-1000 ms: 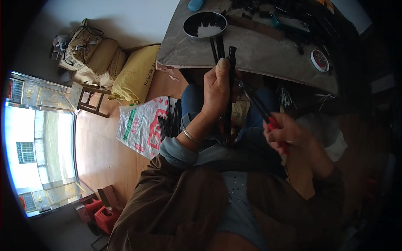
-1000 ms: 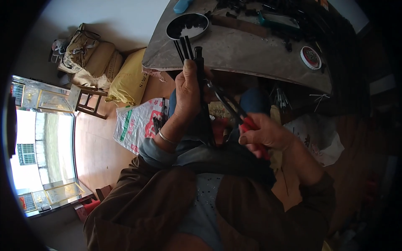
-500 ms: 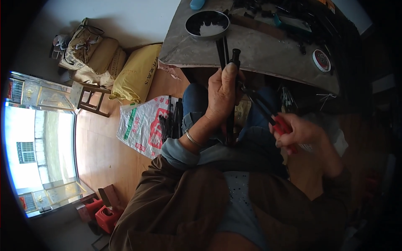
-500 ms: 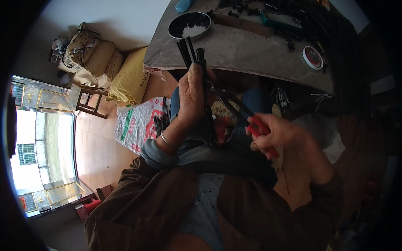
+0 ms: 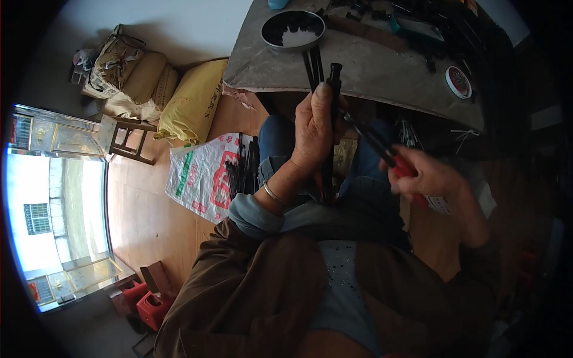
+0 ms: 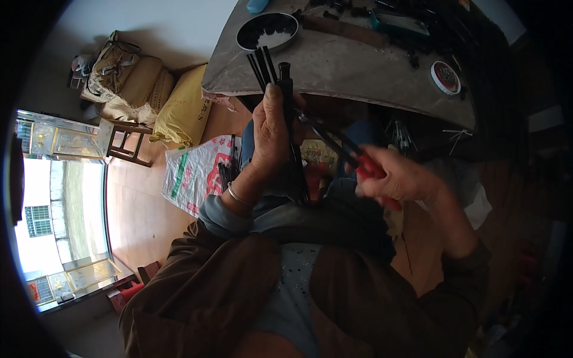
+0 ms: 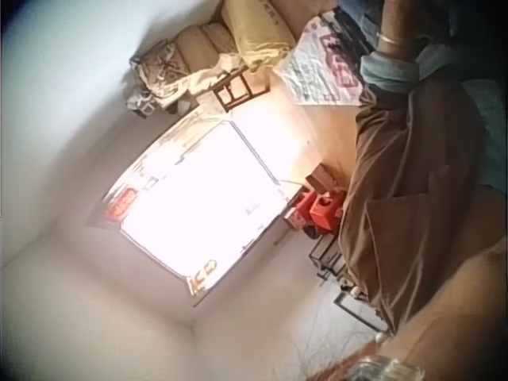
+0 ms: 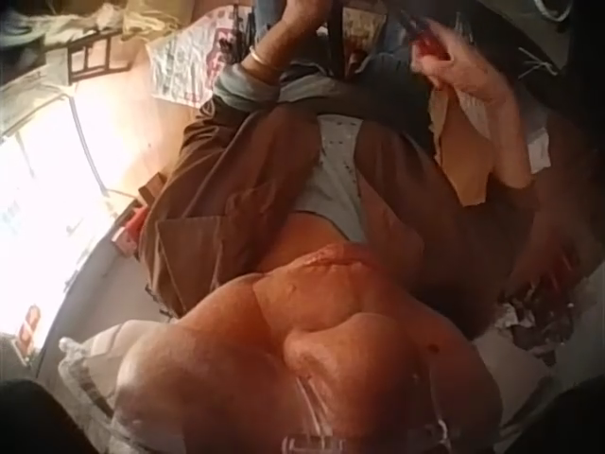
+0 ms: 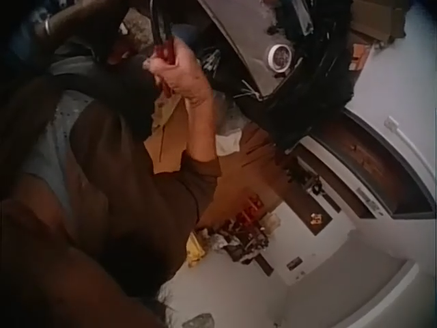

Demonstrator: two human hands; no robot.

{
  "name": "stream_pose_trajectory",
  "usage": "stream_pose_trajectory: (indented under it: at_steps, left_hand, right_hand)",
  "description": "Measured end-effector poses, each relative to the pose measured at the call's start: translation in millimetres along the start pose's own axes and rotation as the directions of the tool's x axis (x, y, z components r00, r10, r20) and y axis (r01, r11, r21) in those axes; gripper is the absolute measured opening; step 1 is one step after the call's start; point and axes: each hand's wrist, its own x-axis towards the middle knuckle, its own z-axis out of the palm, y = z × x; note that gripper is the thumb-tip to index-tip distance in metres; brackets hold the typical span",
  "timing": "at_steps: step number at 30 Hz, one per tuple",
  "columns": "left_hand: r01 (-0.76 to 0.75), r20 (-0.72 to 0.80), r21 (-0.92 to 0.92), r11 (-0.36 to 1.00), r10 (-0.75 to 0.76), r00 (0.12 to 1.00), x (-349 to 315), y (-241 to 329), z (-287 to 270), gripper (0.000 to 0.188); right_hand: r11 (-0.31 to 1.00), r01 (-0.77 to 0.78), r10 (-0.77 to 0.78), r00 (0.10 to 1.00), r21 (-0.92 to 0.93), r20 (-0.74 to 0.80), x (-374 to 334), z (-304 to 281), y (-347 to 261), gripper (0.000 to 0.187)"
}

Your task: Assembling thin black rods into plastic connectors to create umbrella frames at a workbench.

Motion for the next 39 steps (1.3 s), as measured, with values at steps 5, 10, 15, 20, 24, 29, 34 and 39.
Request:
stream_pose_trajectory:
  at_steps: [5, 10, 15, 20, 24, 29, 34, 39]
  left_hand:
    - [0.011, 0.069, -0.071, 0.997, -0.006, 0.998, 3, -4, -4, 0.054]
    - [0.051, 0.062, -0.169, 0.984, -0.041, 0.997, 2, -3, 4, 0.045]
    - [0.019, 0.107, -0.090, 0.996, -0.009, 0.994, -4, 0, 5, 0.046]
    - [0.028, 0.059, -0.079, 0.997, -0.023, 0.998, -2, 1, 0, 0.047]
    - [0.011, 0.091, -0.109, 0.994, -0.001, 0.996, 1, 1, 0, 0.049]
    - [0.001, 0.159, -0.090, 0.996, 0.013, 0.987, -2, 0, 0, 0.054]
    - [0.026, 0.103, -0.044, 0.999, -0.022, 0.994, -2, 3, -1, 0.059]
    - [0.020, 0.123, -0.132, 0.991, -0.004, 0.992, 4, -2, -11, 0.057]
  right_hand:
    - [0.938, 0.332, -0.346, 0.911, -0.097, -0.224, -2, 1, 4, 0.029]
    - [0.583, 0.070, -0.385, 0.901, 0.810, 0.199, 11, 31, 55, 0.034]
    - [0.797, -0.080, -0.213, 0.890, 0.599, 0.402, -4, -4, 22, 0.024]
    - [0.929, 0.243, -0.321, 0.904, -0.279, -0.283, -10, 6, -7, 0.021]
    - [0.898, 0.107, -0.119, 0.993, 0.427, 0.001, -8, 24, 20, 0.046]
    - [0.561, -0.030, -0.388, 0.873, 0.828, 0.295, 9, 38, 62, 0.048]
    - [0.997, -0.071, 0.069, 0.990, 0.012, 0.120, -3, -1, -5, 0.032]
    - [0.955, 0.107, -0.183, 0.946, -0.277, -0.266, 3, 24, 9, 0.024]
